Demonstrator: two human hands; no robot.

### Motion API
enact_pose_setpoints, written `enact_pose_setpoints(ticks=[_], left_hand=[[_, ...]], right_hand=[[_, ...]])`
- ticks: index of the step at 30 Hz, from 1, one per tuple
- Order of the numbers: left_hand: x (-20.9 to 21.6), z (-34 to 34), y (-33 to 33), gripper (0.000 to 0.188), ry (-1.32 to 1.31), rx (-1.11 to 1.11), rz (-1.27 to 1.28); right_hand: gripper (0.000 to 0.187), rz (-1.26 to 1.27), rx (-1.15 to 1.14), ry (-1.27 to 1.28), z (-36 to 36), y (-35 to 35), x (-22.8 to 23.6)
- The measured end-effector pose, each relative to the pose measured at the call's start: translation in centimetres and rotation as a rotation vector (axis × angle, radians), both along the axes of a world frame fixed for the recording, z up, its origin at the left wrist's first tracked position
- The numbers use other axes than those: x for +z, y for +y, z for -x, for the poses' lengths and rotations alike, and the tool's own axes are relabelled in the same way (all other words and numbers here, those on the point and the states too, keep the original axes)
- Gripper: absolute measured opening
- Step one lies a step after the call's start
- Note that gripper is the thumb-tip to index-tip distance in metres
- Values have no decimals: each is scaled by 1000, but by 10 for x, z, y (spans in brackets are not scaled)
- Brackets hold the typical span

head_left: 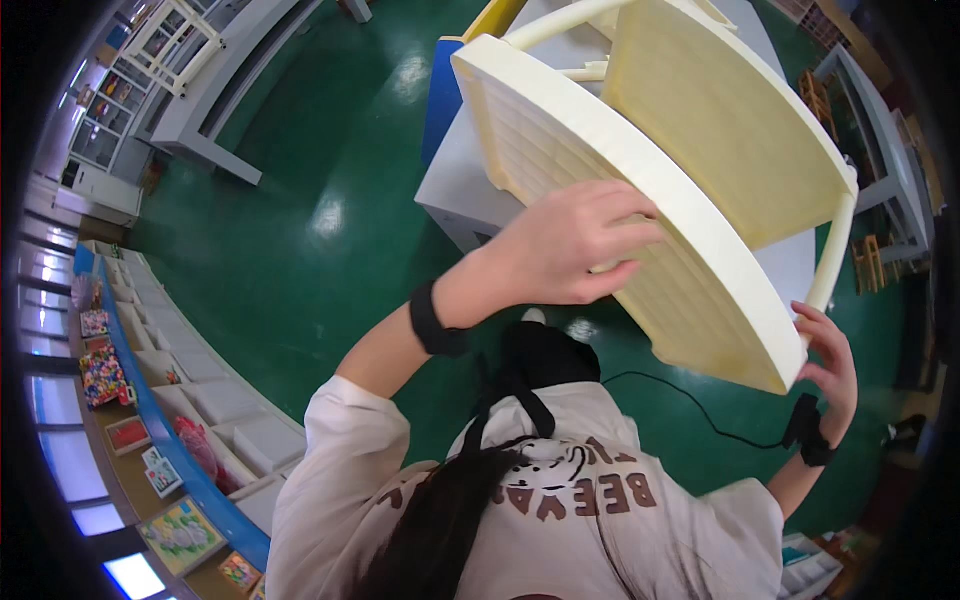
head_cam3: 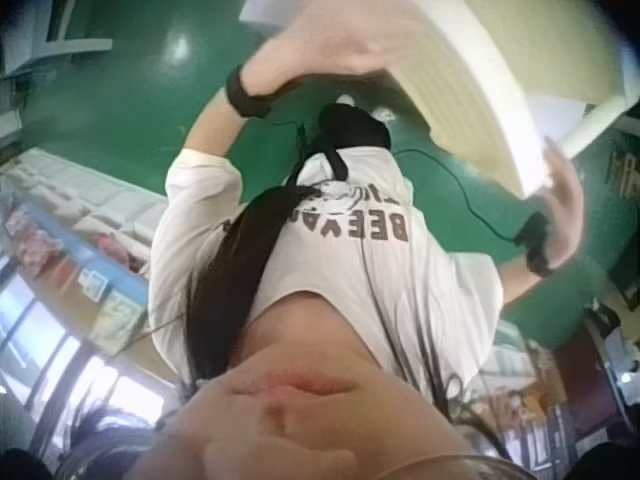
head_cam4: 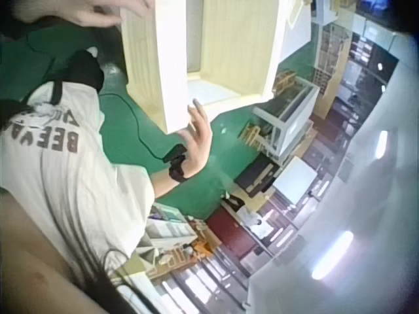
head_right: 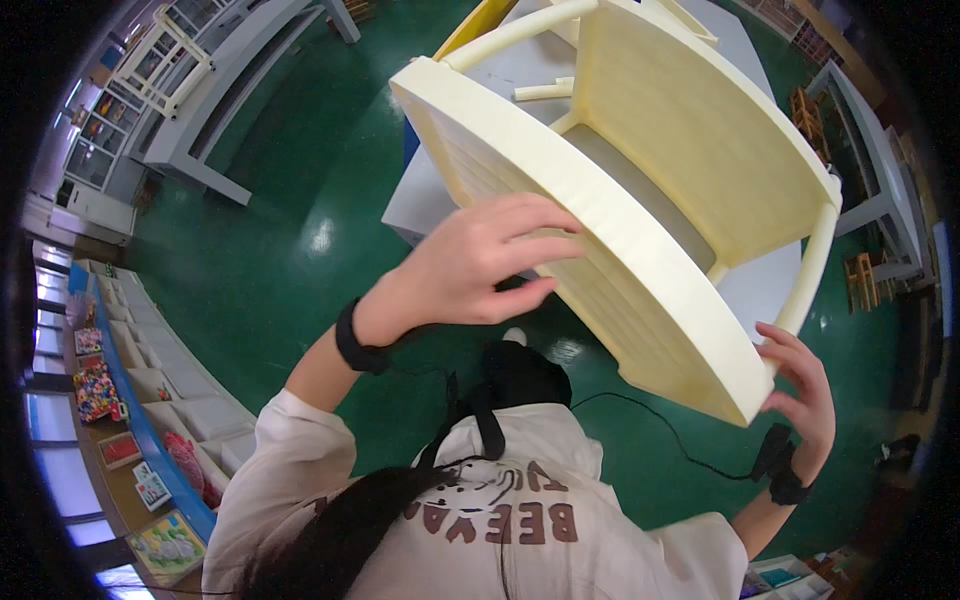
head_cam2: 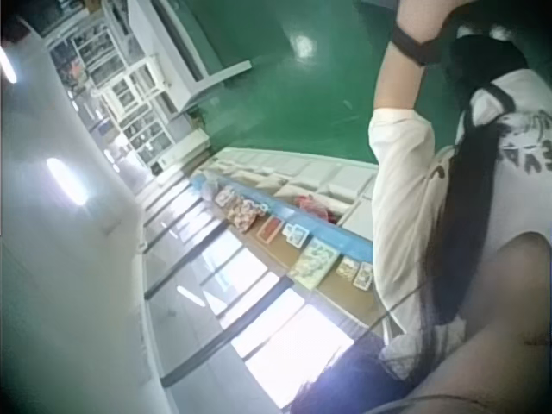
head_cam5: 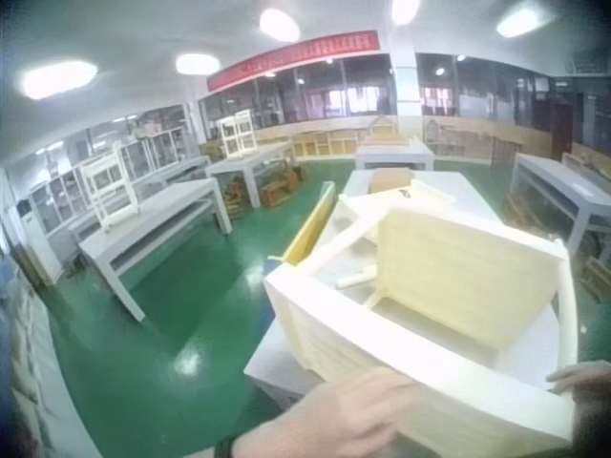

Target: Assembling or disassembling a modular plastic shelving unit by connecting and disconnecting plastic poles and shelves.

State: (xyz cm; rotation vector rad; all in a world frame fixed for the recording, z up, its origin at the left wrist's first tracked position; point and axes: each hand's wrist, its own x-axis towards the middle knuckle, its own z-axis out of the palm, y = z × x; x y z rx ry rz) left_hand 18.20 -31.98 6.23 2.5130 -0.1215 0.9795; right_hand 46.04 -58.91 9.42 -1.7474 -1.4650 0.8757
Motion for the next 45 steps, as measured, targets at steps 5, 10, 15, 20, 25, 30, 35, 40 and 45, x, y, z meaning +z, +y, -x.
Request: enact_pose_setpoints(ticks=[5,10,15,20,25,30,35,40,45], left_hand=[[1,-40,-54,36,-22,81,-107],[14,-57,-100,59,196,134,-132],[30,-103,-155,42,387,92,-84],[26,-124,-172,24,278,402,120],[23,-131,-169,25,280,492,113],[17,-136,-169,24,267,494,1],[22,-134,-163,28,331,381,-20],[20,-127,-160,30,360,381,-107],[27,-119,-160,25,391,418,-125]], right_hand=[[57,69,23,-374,10,25,21],[49,-226,316,-1068,14,34,31],[50,-405,803,-834,-24,55,7],[40,-597,1047,-714,-35,89,-8],[43,-793,934,-764,-41,93,-28],[43,-830,901,-760,-47,92,-31],[44,-840,882,-699,-44,94,-30],[46,-878,880,-764,-40,97,-31],[54,-926,766,-766,-37,100,-29]])
